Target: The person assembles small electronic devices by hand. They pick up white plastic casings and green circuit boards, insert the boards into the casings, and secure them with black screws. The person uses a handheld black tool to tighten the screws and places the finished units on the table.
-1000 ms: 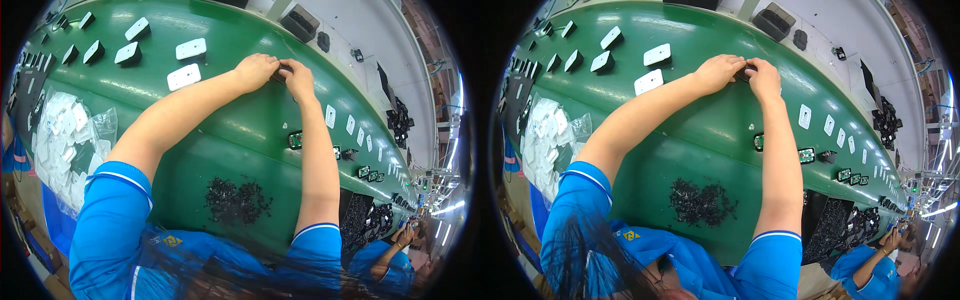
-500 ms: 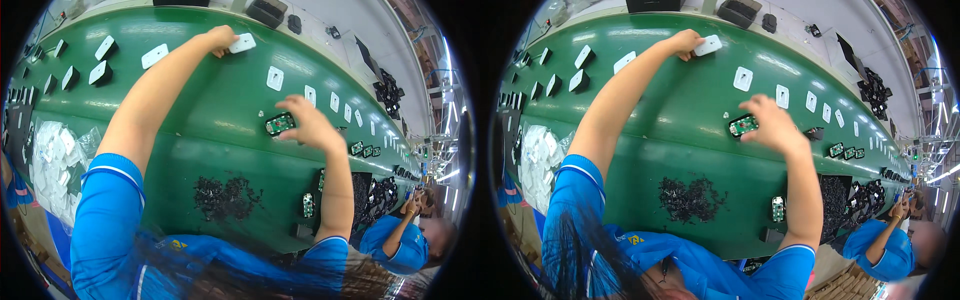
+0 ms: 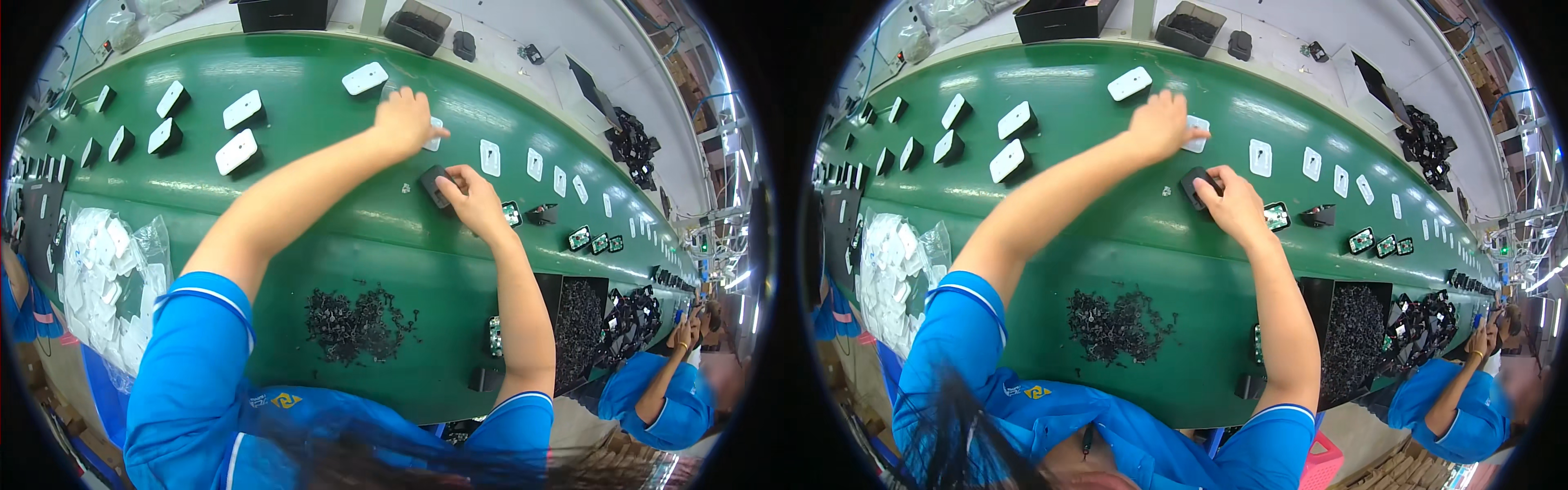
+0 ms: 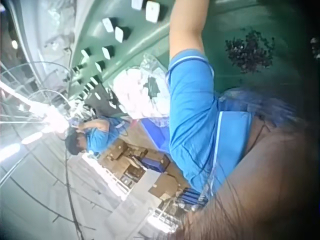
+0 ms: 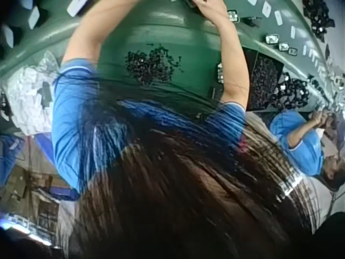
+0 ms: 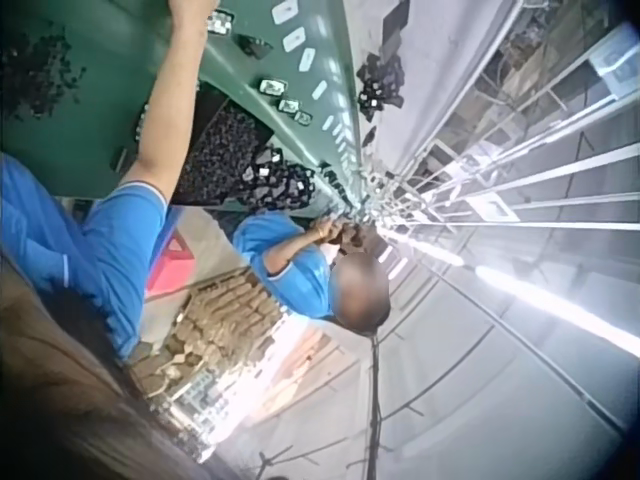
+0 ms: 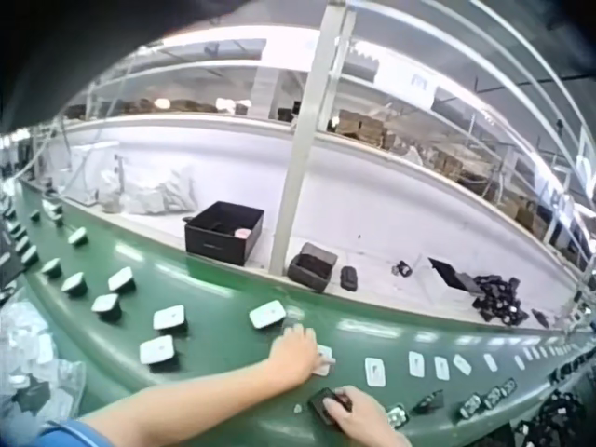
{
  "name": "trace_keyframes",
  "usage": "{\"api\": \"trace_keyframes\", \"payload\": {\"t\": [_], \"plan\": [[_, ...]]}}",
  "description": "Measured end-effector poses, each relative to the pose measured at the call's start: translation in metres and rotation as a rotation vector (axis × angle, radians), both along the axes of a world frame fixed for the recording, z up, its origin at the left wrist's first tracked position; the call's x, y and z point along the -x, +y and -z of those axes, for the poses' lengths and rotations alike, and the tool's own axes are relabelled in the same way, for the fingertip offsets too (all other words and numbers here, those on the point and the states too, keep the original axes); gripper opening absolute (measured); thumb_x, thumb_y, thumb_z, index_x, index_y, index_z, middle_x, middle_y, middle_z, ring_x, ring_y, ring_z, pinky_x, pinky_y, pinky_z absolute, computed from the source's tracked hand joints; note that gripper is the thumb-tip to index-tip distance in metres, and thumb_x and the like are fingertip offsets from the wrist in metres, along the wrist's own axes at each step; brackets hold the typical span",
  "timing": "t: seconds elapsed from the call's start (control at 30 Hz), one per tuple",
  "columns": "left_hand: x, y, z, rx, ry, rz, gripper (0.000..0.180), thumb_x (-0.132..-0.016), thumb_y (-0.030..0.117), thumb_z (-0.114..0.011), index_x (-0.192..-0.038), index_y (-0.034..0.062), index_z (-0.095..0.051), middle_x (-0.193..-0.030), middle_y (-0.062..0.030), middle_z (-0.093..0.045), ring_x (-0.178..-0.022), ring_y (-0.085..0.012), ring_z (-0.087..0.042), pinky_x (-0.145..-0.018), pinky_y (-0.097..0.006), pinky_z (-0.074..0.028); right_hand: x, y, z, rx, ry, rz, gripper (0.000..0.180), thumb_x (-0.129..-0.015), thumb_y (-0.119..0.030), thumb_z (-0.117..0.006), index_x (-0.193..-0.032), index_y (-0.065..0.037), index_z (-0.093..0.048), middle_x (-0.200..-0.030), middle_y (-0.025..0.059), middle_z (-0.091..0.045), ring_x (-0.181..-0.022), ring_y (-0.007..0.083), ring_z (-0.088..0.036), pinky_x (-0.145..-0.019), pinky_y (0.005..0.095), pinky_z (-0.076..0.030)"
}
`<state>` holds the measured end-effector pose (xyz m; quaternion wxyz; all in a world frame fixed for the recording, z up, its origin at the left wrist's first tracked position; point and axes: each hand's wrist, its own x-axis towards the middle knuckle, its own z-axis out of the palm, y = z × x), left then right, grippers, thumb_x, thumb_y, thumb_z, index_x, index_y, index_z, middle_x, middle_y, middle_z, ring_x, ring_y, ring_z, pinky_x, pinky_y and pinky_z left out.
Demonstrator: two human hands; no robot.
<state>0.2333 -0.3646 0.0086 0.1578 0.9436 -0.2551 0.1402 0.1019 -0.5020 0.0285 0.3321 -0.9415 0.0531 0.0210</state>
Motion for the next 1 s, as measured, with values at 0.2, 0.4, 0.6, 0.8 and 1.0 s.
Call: {"api": "trace_keyframes", "payload": {"t": [0.2, 0.4, 0.6, 0.8, 1.0], "plan": [[0.010, -0.008, 0.022, -0.068, 0.002, 0.140, 0.051, -0.073, 0.037, -0.072, -0.104, -0.0007, -0.058, -0.105, -0.0128, -0.051, -0.104, -0.0270, -0.049, -0.081, -0.037, -0.048, 0.022, 0.010, -0.004, 0.360, -0.375, -0.174, 0.043, -0.075, -0.020, -0.073, -0.110, -0.001, -0.056, -0.101, 0.0152, -0.058, -0.091, 0.0322, -0.059, -0.080, 0.0370, -0.048], [0.007, 0.034, 0.023, 0.002, 0.028, 0.461, 0.035, -0.080, 0.007, -0.062, -0.115, 0.0071, -0.057, -0.111, -0.0087, -0.054, -0.107, -0.0261, -0.049, -0.089, -0.038, -0.043, 0.016, -0.003, -0.010, 0.198, -0.321, -0.101, 0.043, -0.073, -0.011, -0.072, -0.112, -0.002, -0.055, -0.105, 0.0156, -0.060, -0.100, 0.0330, -0.057, -0.087, 0.0392, -0.046], [0.007, 0.061, 0.024, 0.410, 0.158, 0.551, 0.048, -0.083, -0.003, -0.054, -0.129, 0.0086, -0.048, -0.131, -0.0103, -0.050, -0.123, -0.0291, -0.045, -0.102, -0.039, -0.039, -0.025, 0.007, -0.021, 0.096, -0.413, -0.104, 0.041, -0.072, 0.000, -0.068, -0.112, -0.005, -0.060, -0.105, 0.0142, -0.061, -0.099, 0.0315, -0.058, -0.087, 0.0383, -0.045], [0.008, 0.069, 0.032, 0.371, 0.113, 0.617, 0.049, -0.086, -0.004, -0.048, -0.133, 0.0103, -0.046, -0.137, -0.0072, -0.047, -0.128, -0.0257, -0.042, -0.104, -0.037, -0.039, -0.051, 0.010, 0.004, 0.122, -0.372, -0.196, 0.040, -0.071, -0.001, -0.068, -0.110, -0.006, -0.062, -0.106, 0.0125, -0.062, -0.102, 0.0310, -0.056, -0.089, 0.0381, -0.045], [0.007, 0.074, 0.037, 0.341, 0.141, 0.592, 0.045, -0.088, -0.002, -0.044, -0.131, 0.0106, -0.049, -0.137, -0.0055, -0.047, -0.128, -0.0239, -0.043, -0.105, -0.037, -0.038, -0.060, 0.011, 0.005, 0.097, -0.270, -0.203, 0.039, -0.071, -0.003, -0.069, -0.109, -0.006, -0.062, -0.108, 0.0128, -0.062, -0.103, 0.0310, -0.057, -0.090, 0.0384, -0.045]]}}
